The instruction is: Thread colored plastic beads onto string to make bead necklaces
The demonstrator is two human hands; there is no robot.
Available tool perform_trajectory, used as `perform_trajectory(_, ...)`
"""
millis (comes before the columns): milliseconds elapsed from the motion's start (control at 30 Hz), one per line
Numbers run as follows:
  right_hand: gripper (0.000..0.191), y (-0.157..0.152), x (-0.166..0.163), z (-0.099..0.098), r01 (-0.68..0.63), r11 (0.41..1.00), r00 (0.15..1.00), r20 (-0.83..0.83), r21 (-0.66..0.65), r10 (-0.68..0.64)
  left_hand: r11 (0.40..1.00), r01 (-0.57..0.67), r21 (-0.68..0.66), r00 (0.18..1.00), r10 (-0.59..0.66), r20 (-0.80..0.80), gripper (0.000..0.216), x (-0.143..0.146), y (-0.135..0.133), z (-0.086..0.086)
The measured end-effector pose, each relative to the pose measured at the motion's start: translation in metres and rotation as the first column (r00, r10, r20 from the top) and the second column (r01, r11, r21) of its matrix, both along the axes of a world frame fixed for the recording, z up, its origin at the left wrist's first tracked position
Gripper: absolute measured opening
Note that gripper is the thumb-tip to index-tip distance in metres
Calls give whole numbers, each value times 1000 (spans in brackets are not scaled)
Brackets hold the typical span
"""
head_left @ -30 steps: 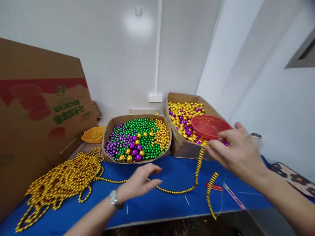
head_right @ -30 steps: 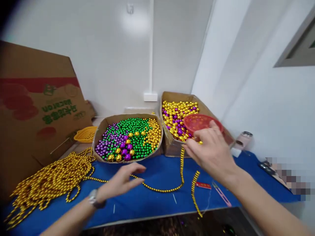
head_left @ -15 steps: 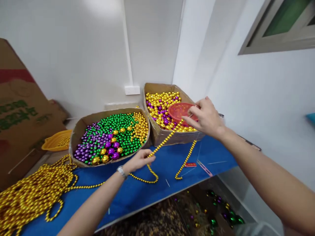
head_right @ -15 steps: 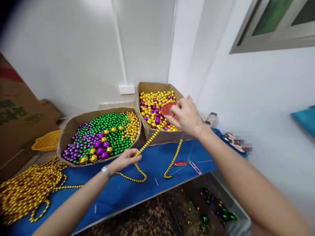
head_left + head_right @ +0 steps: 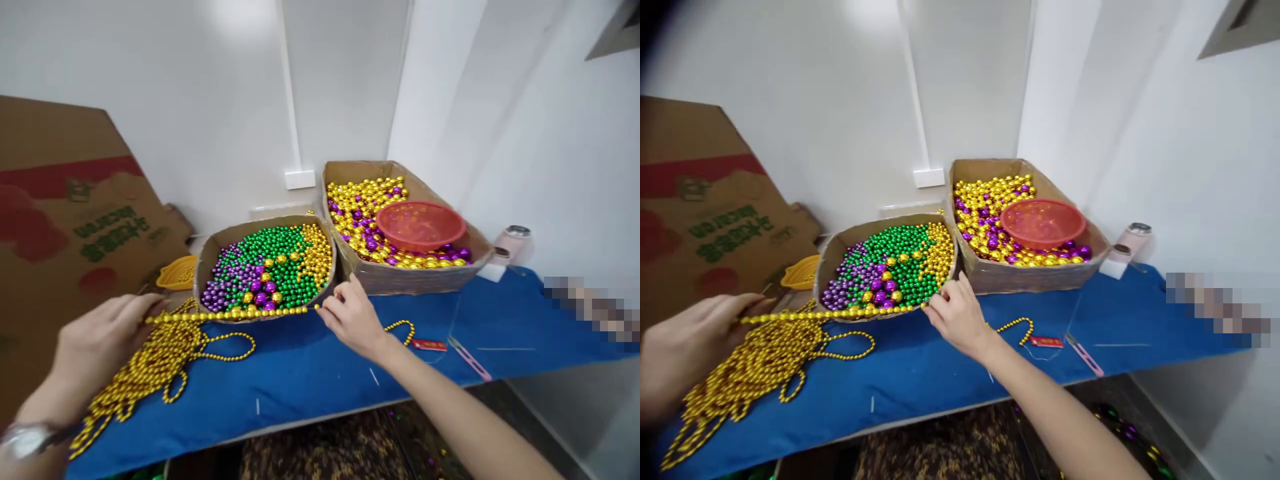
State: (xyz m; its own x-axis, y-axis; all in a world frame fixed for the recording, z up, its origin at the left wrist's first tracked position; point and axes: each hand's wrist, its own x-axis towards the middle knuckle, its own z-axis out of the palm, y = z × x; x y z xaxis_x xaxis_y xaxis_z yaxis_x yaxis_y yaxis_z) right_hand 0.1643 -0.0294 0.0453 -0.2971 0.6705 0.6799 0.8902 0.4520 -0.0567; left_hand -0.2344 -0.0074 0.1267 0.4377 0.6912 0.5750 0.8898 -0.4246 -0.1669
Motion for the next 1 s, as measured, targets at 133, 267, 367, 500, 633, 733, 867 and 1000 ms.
perform_trajectory(133, 18, 3, -33, -72, -3, 998, 1000, -25, -55, 2, 961, -118, -250, 968, 55, -246, 24, -19, 3, -78)
perform_trajectory(267, 17, -6, -44, -120, -18, 993, 1000, -1, -114, 18, 791, -161, -590, 956, -24, -292, 16, 2, 2, -153)
perform_trajectory(367, 17, -13, -46, -136, -3, 988, 1000, 10, -154, 4, 762, 111, -639, 989, -148, -4, 26, 49, -8, -173)
perform_trajectory(500, 15, -16, -46, -138, 7, 982, 1000, 31, -189, -1, 577, 529, -622, 817, -148, 557, 38, 137, -15, -177)
perform_trajectory(633, 11, -18, -42, -129, 32, 977, 998, 59, -209, -20, 255, 729, -635, 629, 118, 768, 43, 197, -8, -190)
perform_trajectory(733, 14, -20, -35, -120, 47, 970, 996, 83, -237, -28, 97, 754, -650, 627, 194, 755, 48, 203, 3, -198)
perform_trajectory(867, 18, -14, -25, -114, 82, 950, 993, 104, -303, -52, 205, 634, -746, 767, -41, 641, 33, 181, 23, -181)
perform_trajectory(1000, 23, -4, -19, -111, 136, 927, 991, 56, -350, -124, 536, 476, -698, 872, -388, 297, 18, 154, 41, -137)
